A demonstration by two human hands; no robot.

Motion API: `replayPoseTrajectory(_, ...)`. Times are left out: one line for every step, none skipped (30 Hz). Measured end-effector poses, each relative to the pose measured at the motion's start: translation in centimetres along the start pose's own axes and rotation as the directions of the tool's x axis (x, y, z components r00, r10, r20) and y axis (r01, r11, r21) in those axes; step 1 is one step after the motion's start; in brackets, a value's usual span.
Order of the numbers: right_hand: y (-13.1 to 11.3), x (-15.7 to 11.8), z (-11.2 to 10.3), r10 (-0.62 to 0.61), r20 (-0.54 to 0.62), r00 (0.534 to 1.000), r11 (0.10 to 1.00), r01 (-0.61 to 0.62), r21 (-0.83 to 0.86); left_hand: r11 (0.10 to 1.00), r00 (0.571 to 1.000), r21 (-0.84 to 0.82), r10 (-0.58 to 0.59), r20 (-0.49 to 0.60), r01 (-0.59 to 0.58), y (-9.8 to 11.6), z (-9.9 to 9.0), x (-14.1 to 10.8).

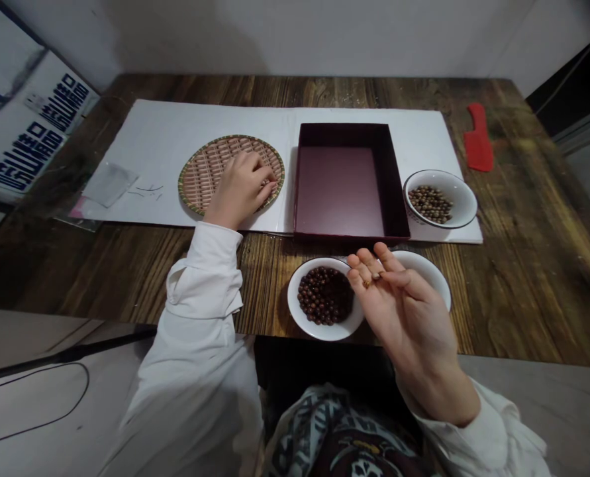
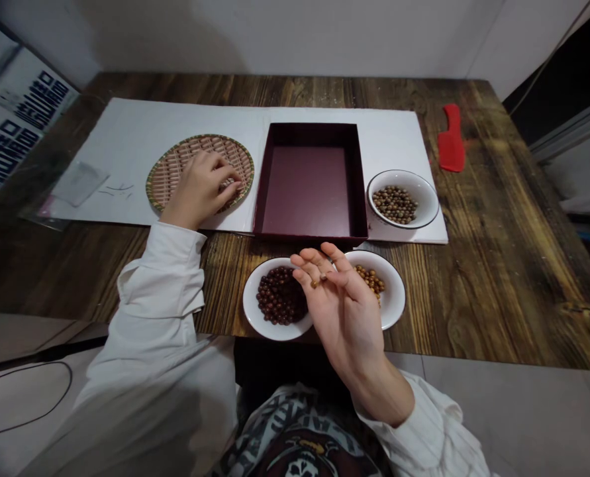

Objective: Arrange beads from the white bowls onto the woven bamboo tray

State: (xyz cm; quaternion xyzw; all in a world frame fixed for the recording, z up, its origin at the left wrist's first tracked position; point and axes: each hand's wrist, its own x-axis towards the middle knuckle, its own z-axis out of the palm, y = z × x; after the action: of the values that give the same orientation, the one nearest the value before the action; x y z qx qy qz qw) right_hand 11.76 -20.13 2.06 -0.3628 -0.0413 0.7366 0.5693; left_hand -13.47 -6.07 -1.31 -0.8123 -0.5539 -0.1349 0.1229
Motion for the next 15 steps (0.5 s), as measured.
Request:
replayPoseTrajectory(-0.02,-0.01,-0.04,-0.002,0.003,1.000,1.000,0.002,0.001,1.000,1.000,0.001,-0.003,-0.003,0.003,0.01,-0.01,-0.01)
replayPoseTrajectory(-0.03,-0.03,-0.07,-0.004,0.008,1.000,1.000,0.004,0.002,1.000,1.000,-0.001,-0.006,-0.003,0.006,0.02,-0.03,-0.01)
replayPoseTrajectory(-0.04,-0.05,-0.11,-0.005,0.014,1.000,1.000,0.005,-0.001,1.000,1.000,-0.007,-0.010,-0.002,0.010,0.03,-0.05,-0.01)
replayPoseTrajectory(-0.05,-0.08,-0.14,-0.007,0.023,1.000,1.000,0.007,-0.005,1.000,1.000,-0.015,-0.014,0.001,0.014,0.04,-0.09,-0.01)
replayPoseTrajectory(-0.06,-0.12,-0.16,-0.011,0.034,0.999,1.000,0.011,-0.011,1.000,1.000,-0.024,-0.015,0.007,0.015,0.06,-0.13,0.00)
replayPoseTrajectory(-0.08,-0.16,-0.18,-0.016,0.046,0.999,1.000,0.017,-0.017,1.000,1.000,-0.027,-0.012,0.015,0.013,0.08,-0.19,0.00)
replayPoseTrajectory(-0.10,-0.21,-0.20,-0.022,0.057,0.998,0.999,0.023,-0.023,1.000,1.000,-0.021,-0.008,0.024,0.008,0.10,-0.24,0.01)
replayPoseTrajectory(-0.13,-0.26,-0.22,-0.029,0.063,0.998,0.999,0.030,-0.026,1.000,1.000,-0.006,-0.001,0.031,0.002,0.11,-0.27,0.01)
replayPoseTrajectory(-0.17,-0.32,-0.25,-0.035,0.064,0.997,0.999,0.036,-0.026,1.000,0.999,0.009,0.005,0.032,-0.006,0.11,-0.28,0.00)
replayPoseTrajectory(-0.21,-0.38,-0.30,-0.040,0.064,0.997,0.999,0.042,-0.025,1.000,1.000,0.022,0.011,0.027,-0.012,0.10,-0.26,-0.01)
replayPoseTrajectory(-0.26,-0.43,-0.38,-0.043,0.062,0.997,0.999,0.045,-0.025,1.000,1.000,0.028,0.014,0.016,-0.015,0.06,-0.19,-0.03)
replayPoseTrajectory(-0.32,-0.49,-0.48,-0.047,0.061,0.997,0.998,0.048,-0.027,1.000,1.000,0.026,0.015,0.002,-0.015,0.01,-0.09,-0.05)
replayPoseTrajectory(-0.39,-0.55,-0.62,-0.050,0.059,0.997,0.998,0.052,-0.032,1.000,1.000,0.016,0.016,-0.012,-0.016,-0.06,0.04,-0.08)
replayPoseTrajectory(-0.47,-0.62,-0.78,-0.052,0.055,0.997,0.998,0.055,-0.039,1.000,1.000,0.001,0.015,-0.027,-0.015,-0.14,0.19,-0.10)
replayPoseTrajectory(-0.58,-0.68,-0.97,-0.055,0.052,0.997,0.997,0.058,-0.047,1.000,0.999,-0.018,0.014,-0.042,-0.015,-0.22,0.34,-0.13)
